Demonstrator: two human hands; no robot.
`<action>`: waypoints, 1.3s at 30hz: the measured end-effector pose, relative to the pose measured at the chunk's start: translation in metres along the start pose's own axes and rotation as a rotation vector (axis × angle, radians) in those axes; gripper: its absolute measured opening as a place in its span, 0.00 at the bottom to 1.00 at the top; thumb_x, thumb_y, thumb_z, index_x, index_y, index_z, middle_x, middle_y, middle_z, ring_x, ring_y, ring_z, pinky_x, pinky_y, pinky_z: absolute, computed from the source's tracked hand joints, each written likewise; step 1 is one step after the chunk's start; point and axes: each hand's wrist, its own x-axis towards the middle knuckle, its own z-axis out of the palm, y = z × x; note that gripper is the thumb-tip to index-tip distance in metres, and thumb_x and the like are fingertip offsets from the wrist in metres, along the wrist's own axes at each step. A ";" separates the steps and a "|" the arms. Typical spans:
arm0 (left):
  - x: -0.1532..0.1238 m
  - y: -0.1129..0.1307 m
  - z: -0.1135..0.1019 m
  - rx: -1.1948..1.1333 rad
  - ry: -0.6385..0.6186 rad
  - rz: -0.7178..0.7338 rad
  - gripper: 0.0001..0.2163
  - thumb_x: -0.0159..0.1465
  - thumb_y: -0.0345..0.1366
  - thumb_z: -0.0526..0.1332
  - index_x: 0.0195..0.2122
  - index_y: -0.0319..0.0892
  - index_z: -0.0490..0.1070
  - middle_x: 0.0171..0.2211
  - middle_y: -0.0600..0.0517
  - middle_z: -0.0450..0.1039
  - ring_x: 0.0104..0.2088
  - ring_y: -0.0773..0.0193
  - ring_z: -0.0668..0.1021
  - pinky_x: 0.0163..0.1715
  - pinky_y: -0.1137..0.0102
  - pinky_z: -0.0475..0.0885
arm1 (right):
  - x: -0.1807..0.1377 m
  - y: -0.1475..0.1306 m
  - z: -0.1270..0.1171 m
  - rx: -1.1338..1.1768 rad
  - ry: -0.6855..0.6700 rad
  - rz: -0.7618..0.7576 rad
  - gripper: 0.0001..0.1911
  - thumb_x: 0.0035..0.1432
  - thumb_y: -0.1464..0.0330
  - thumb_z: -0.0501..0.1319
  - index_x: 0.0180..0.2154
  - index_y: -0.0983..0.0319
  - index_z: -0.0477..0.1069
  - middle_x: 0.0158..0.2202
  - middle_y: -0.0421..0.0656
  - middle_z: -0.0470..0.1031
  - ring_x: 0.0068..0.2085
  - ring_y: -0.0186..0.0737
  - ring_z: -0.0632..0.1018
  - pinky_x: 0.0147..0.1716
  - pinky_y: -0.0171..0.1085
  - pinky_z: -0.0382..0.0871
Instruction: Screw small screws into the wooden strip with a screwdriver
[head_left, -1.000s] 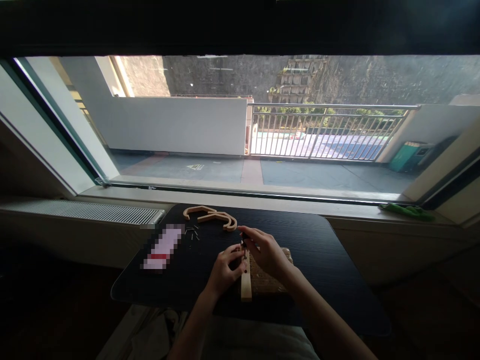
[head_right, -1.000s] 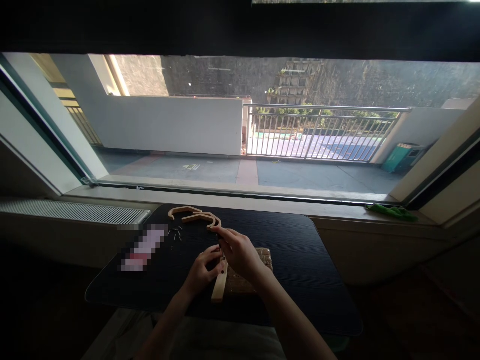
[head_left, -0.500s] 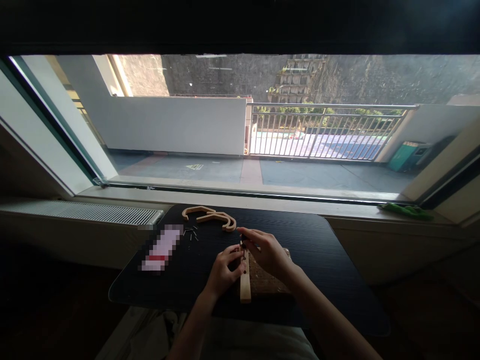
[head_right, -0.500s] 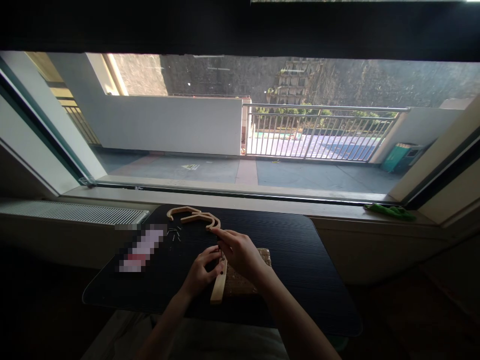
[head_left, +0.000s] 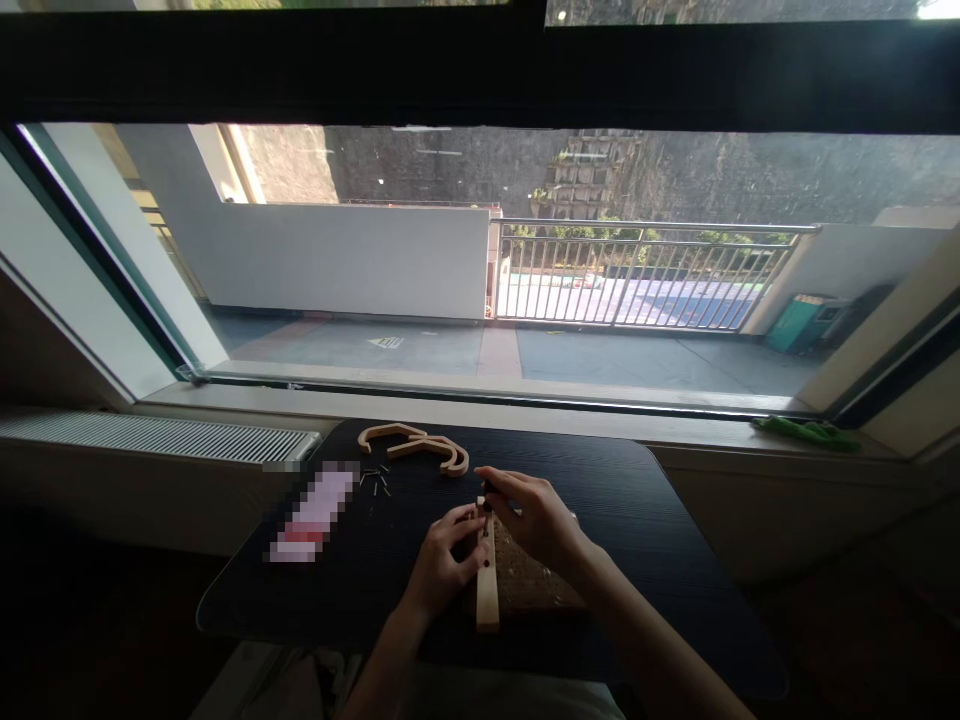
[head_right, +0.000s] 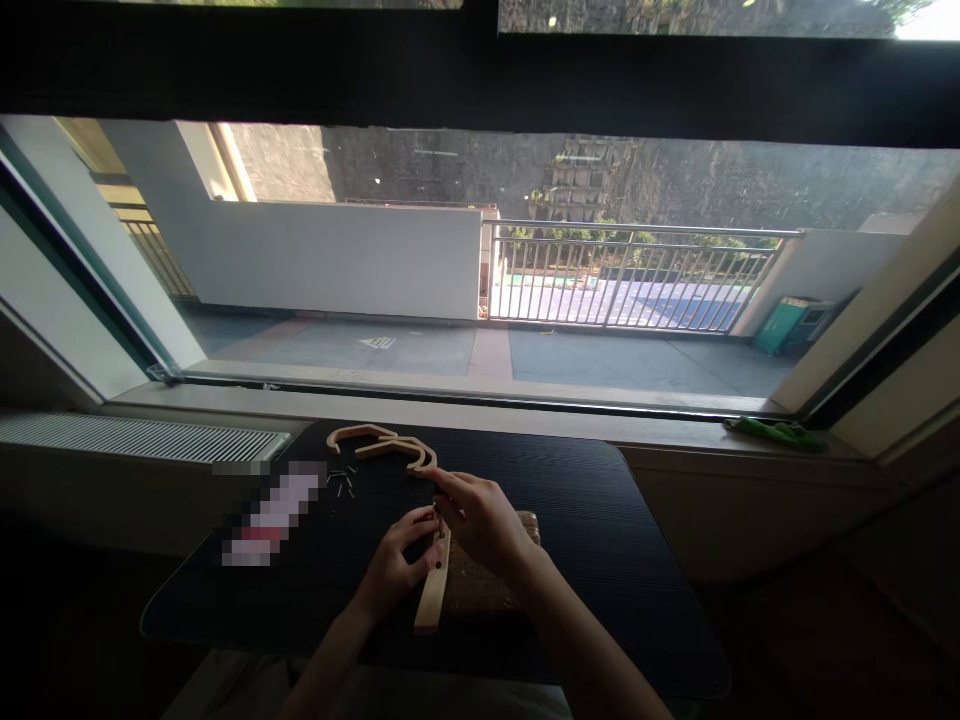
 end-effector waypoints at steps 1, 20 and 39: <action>0.000 0.000 0.000 -0.003 -0.002 -0.001 0.13 0.59 0.36 0.63 0.44 0.45 0.79 0.51 0.44 0.75 0.52 0.51 0.77 0.53 0.58 0.72 | 0.001 0.000 -0.001 -0.004 -0.002 -0.002 0.20 0.63 0.74 0.56 0.55 0.58 0.71 0.46 0.46 0.80 0.44 0.41 0.81 0.42 0.35 0.74; 0.002 0.007 -0.004 -0.010 -0.012 -0.015 0.12 0.59 0.36 0.63 0.43 0.46 0.80 0.51 0.45 0.76 0.52 0.52 0.77 0.53 0.58 0.72 | 0.009 -0.003 -0.005 -0.096 -0.045 0.035 0.19 0.61 0.74 0.59 0.53 0.59 0.73 0.44 0.46 0.81 0.38 0.39 0.81 0.37 0.33 0.71; 0.001 0.002 -0.001 -0.018 -0.001 0.000 0.13 0.59 0.36 0.63 0.45 0.45 0.79 0.52 0.45 0.76 0.53 0.52 0.77 0.55 0.56 0.71 | 0.007 -0.004 -0.011 -0.154 -0.105 0.050 0.20 0.64 0.74 0.52 0.56 0.63 0.68 0.43 0.48 0.78 0.39 0.41 0.79 0.37 0.36 0.70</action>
